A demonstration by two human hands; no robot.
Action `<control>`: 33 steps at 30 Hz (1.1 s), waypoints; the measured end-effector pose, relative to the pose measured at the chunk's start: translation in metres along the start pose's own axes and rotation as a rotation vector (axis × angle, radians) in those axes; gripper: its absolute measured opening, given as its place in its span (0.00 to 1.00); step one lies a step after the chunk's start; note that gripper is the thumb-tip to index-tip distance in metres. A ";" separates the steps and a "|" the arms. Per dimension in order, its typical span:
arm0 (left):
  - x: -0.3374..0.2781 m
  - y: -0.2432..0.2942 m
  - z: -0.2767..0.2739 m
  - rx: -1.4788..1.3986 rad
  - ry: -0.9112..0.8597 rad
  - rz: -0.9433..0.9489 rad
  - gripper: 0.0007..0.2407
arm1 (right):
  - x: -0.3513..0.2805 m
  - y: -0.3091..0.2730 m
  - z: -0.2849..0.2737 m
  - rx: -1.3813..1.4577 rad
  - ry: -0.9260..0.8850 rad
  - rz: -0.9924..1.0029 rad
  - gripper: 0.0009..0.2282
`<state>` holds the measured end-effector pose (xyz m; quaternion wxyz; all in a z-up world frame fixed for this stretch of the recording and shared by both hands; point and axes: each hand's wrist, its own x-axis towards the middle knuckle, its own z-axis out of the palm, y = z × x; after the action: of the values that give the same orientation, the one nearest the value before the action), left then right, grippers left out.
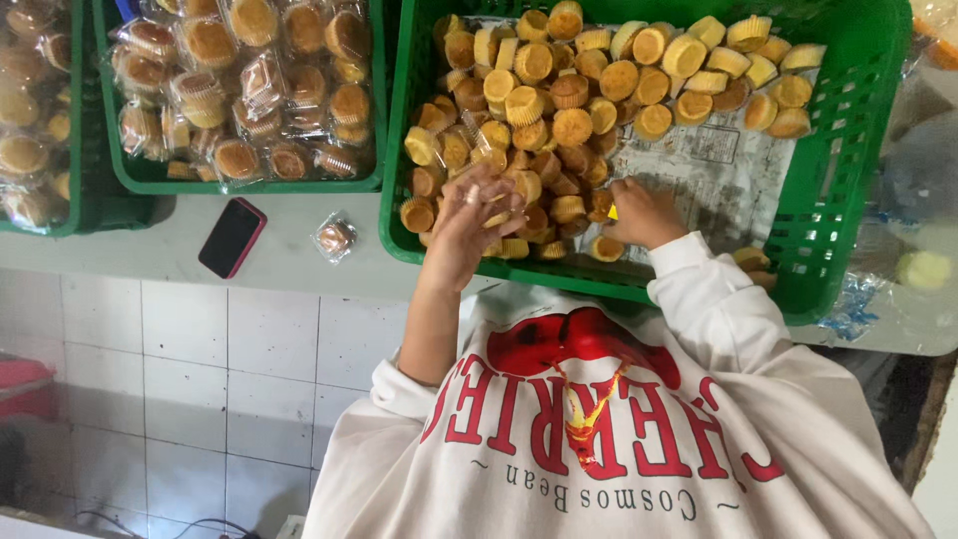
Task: The person packages small pastries by placing them one at a time into small plastic bags and sealing each bag using a yellow handheld sealer.
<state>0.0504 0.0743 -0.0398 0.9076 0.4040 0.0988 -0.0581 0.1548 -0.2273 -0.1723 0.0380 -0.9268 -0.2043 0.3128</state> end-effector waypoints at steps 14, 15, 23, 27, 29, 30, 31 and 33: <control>0.012 -0.037 0.013 -0.379 -0.196 -0.229 0.34 | -0.101 -0.026 -0.081 0.246 0.450 0.057 0.29; 0.014 -0.045 0.016 -0.371 -0.169 -0.258 0.33 | -0.119 -0.028 -0.087 0.338 0.644 -0.011 0.30; 0.014 -0.101 0.046 -0.431 -0.221 -0.361 0.32 | -0.161 -0.091 -0.104 0.343 0.618 -0.177 0.30; 0.008 -0.096 0.069 -0.454 -0.208 -0.363 0.31 | -0.172 -0.081 -0.110 0.423 0.647 -0.129 0.35; 0.003 -0.080 0.086 -0.455 -0.229 -0.383 0.33 | -0.182 -0.064 -0.109 0.544 0.735 -0.199 0.38; 0.001 -0.072 0.095 -0.459 -0.246 -0.398 0.34 | -0.187 -0.055 -0.108 0.662 0.818 -0.274 0.41; 0.000 -0.073 0.103 -0.457 -0.251 -0.401 0.34 | -0.189 -0.047 -0.113 0.662 0.823 -0.270 0.41; -0.004 -0.074 0.117 -0.507 -0.271 -0.402 0.35 | -0.193 -0.032 -0.122 0.849 0.798 -0.457 0.41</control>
<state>0.0484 -0.0620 -0.0156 0.9543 0.1270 0.0662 -0.2622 0.0771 -0.2688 0.0407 0.5421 -0.8093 -0.2255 -0.0194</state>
